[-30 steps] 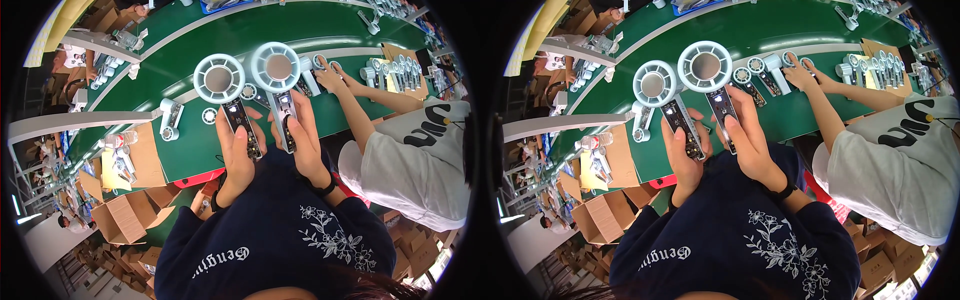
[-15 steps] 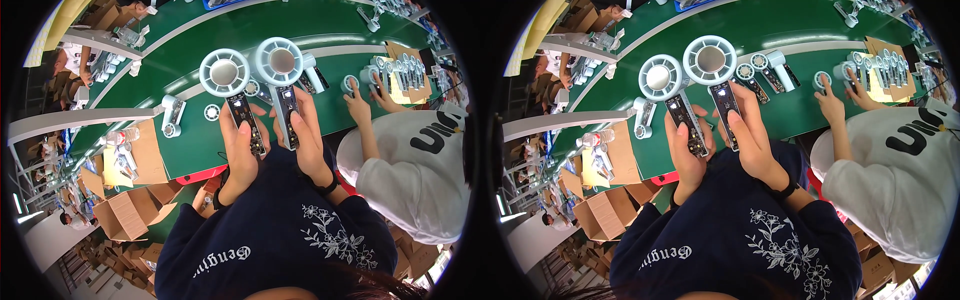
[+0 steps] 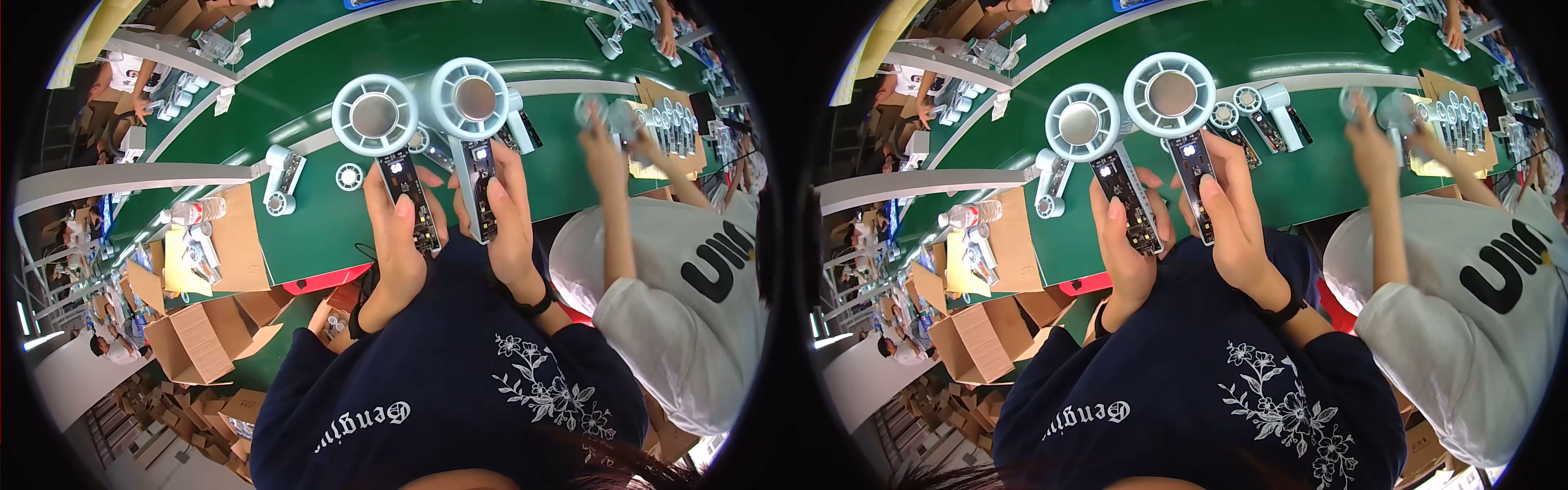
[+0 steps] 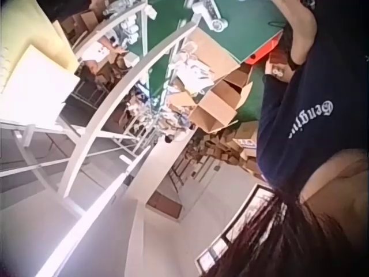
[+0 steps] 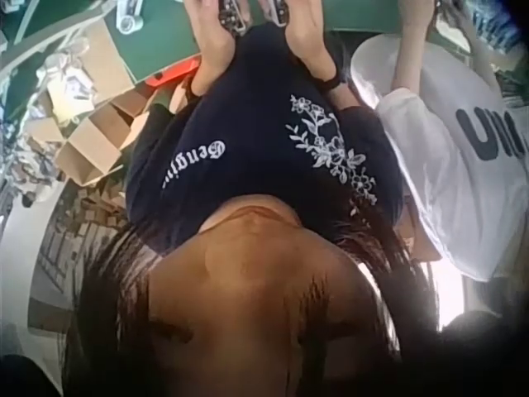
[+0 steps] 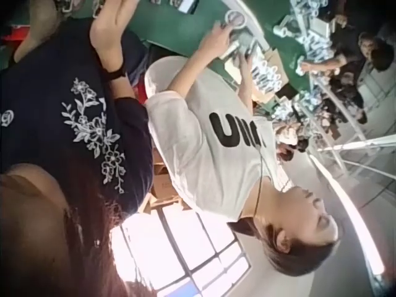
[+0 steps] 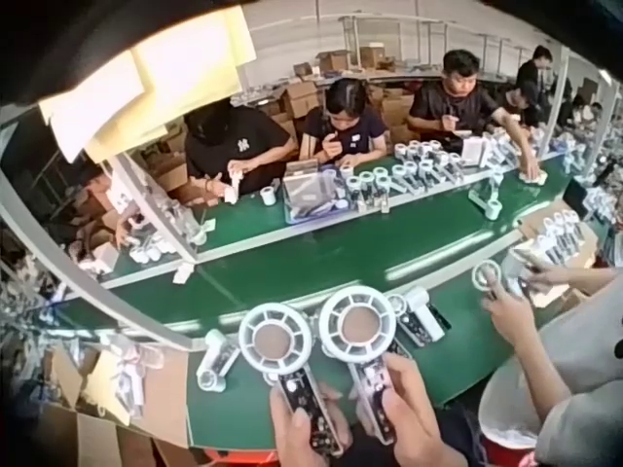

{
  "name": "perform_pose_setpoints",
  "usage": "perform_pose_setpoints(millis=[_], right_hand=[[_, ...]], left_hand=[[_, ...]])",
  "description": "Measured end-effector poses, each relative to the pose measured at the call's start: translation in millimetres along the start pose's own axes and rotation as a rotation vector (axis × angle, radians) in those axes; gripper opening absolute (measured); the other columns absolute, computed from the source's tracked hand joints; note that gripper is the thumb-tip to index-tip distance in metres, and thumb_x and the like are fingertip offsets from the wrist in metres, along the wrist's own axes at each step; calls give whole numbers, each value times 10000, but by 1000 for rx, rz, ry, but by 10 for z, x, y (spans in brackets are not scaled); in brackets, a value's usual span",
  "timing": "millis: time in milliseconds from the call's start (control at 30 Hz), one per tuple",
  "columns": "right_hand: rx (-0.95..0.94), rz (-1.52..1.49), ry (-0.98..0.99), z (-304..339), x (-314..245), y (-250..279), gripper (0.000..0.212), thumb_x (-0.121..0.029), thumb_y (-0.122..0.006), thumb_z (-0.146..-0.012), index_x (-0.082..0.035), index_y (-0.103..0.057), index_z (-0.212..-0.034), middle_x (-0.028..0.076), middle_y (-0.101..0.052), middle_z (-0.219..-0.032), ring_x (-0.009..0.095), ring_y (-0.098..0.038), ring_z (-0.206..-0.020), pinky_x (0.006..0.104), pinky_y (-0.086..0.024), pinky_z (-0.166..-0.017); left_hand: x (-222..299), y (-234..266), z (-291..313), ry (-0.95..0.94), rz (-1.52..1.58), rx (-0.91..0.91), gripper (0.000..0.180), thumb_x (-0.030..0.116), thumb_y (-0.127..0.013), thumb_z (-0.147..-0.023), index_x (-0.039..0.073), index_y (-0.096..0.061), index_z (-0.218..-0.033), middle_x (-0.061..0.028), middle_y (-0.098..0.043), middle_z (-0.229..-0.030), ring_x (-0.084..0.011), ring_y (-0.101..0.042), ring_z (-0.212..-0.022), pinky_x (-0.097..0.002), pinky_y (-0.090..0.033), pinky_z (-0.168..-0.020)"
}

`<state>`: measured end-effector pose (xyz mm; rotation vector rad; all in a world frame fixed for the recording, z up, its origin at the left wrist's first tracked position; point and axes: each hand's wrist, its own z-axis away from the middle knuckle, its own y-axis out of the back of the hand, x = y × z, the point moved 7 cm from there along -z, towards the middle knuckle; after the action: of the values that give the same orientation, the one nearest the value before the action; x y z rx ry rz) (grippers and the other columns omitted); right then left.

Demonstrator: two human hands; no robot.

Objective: The person picks up handheld fans from a conveyor belt, presses buttons on the handles to activate the digital displays, and places them back onto the belt.

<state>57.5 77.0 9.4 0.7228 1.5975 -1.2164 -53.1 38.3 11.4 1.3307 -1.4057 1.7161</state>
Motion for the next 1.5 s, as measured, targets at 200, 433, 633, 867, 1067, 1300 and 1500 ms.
perform_pose_setpoints(millis=[200,433,633,867,1067,1300,1500], right_hand=[[-2,2,4,-4,4,-10,442,-235,-349,-940,4,-300,-1309,131,-533,-989,85,-451,-570,201,-339,-447],[-3,-6,-7,-9,19,-18,438,-223,-349,-939,7,-298,-1308,130,-532,-991,85,-457,-578,204,-349,-458],[9,56,63,-17,23,-13,435,-218,-360,-939,0,-297,-1310,130,-528,-999,85,-462,-589,209,-354,-466],[59,1,74,-55,-3,107,361,-165,-377,-961,-18,-331,-1287,102,-549,-942,68,-440,-564,192,-334,-468],[148,78,116,-137,61,233,304,-101,-418,-958,-16,-380,-1247,72,-565,-872,51,-417,-541,179,-303,-462],[335,179,287,-241,-35,728,267,-103,-459,-949,-21,-438,-1201,59,-567,-862,43,-405,-532,176,-285,-456],[540,-5,98,-341,370,1517,263,-166,-481,-942,-52,-470,-1179,52,-568,-823,50,-417,-501,184,-266,-389]], left_hand=[[-10,9,1,3,-11,-11,400,320,-351,-950,-8,-318,-1178,-127,-489,-1024,-92,-464,-533,-199,-335,-342],[-28,6,8,19,4,-11,387,308,-357,-951,-6,-321,-1175,-123,-488,-1025,-93,-471,-550,-201,-333,-341],[-43,14,8,6,-69,7,381,312,-361,-952,-2,-326,-1165,-121,-488,-1029,-98,-474,-555,-202,-340,-339],[-110,-36,-73,37,88,-19,321,285,-339,-964,26,-335,-1155,-109,-491,-975,-103,-466,-530,-207,-344,-344],[-259,88,-169,145,93,-26,384,259,-359,-973,39,-256,-1271,-114,-492,-926,-120,-482,-518,-218,-380,-391],[-485,-99,-517,152,86,-133,295,248,-342,-981,55,-300,-1200,-92,-490,-869,-115,-472,-498,-234,-380,-378],[-1369,-551,-855,419,104,-304,279,257,-373,-977,58,-314,-1163,-66,-495,-803,-113,-477,-500,-241,-385,-380]])
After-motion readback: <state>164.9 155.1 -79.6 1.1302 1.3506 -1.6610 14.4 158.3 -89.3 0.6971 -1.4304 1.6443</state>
